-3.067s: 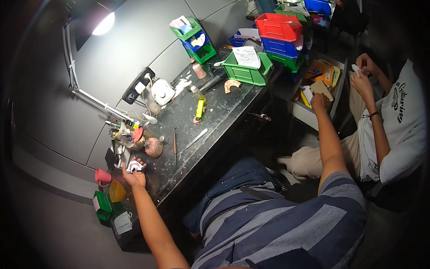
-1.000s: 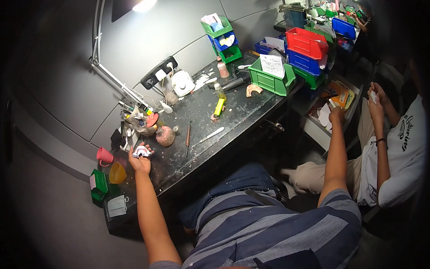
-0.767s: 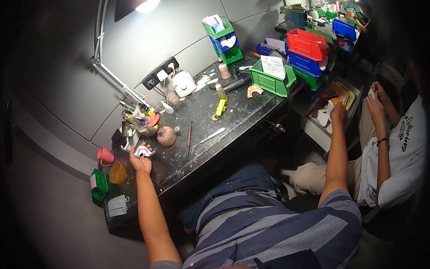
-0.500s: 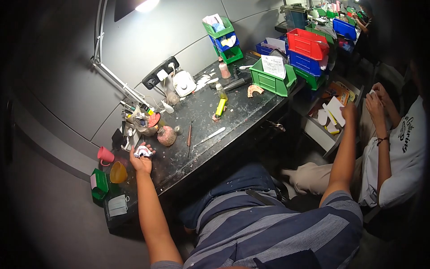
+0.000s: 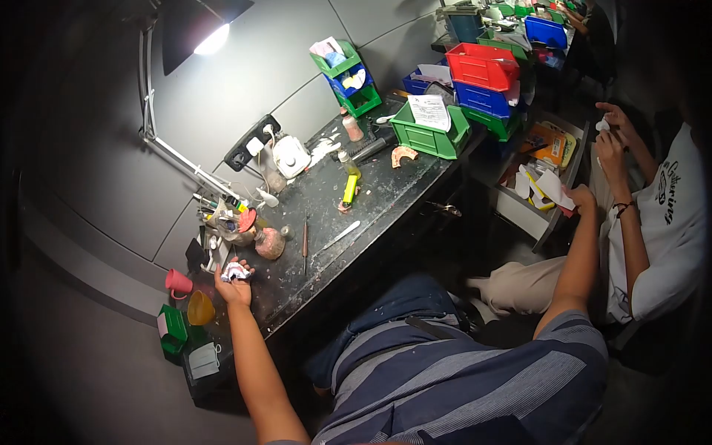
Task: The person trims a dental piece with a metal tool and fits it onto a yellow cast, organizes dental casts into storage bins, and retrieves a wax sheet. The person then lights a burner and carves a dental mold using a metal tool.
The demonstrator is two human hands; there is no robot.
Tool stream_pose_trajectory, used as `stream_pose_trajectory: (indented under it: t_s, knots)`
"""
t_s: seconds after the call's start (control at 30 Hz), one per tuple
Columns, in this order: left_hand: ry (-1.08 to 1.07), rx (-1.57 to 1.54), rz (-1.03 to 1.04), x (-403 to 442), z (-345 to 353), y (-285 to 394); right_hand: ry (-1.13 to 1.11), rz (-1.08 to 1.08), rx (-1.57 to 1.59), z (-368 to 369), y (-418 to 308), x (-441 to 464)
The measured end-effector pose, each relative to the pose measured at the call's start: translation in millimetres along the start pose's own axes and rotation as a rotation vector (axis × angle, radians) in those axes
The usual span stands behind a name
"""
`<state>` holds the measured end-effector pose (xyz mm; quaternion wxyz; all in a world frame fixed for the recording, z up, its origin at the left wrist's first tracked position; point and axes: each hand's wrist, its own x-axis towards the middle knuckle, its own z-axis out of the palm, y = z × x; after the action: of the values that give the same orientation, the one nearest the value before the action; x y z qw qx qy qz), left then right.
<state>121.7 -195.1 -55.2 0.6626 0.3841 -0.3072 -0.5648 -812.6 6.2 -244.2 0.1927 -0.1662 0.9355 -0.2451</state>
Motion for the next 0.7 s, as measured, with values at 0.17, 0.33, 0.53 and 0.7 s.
stream_pose_trajectory:
  t_s: [0.17, 0.33, 0.53, 0.7]
  knots:
    - [0.003, 0.002, 0.002, 0, -2, -1, 0.122, -0.035, 0.118, 10, -7, 8]
    - [-0.017, 0.010, 0.001, -1, -2, -1, 0.450, -0.236, 0.170, -8, -26, -14]
    - [-0.014, 0.012, -0.001, -1, -1, 0, 0.225, -0.257, 0.102, -9, -31, -18]
    - [-0.004, 0.010, -0.011, -1, -5, 0, -0.497, -1.015, 0.125, -68, -141, -172]
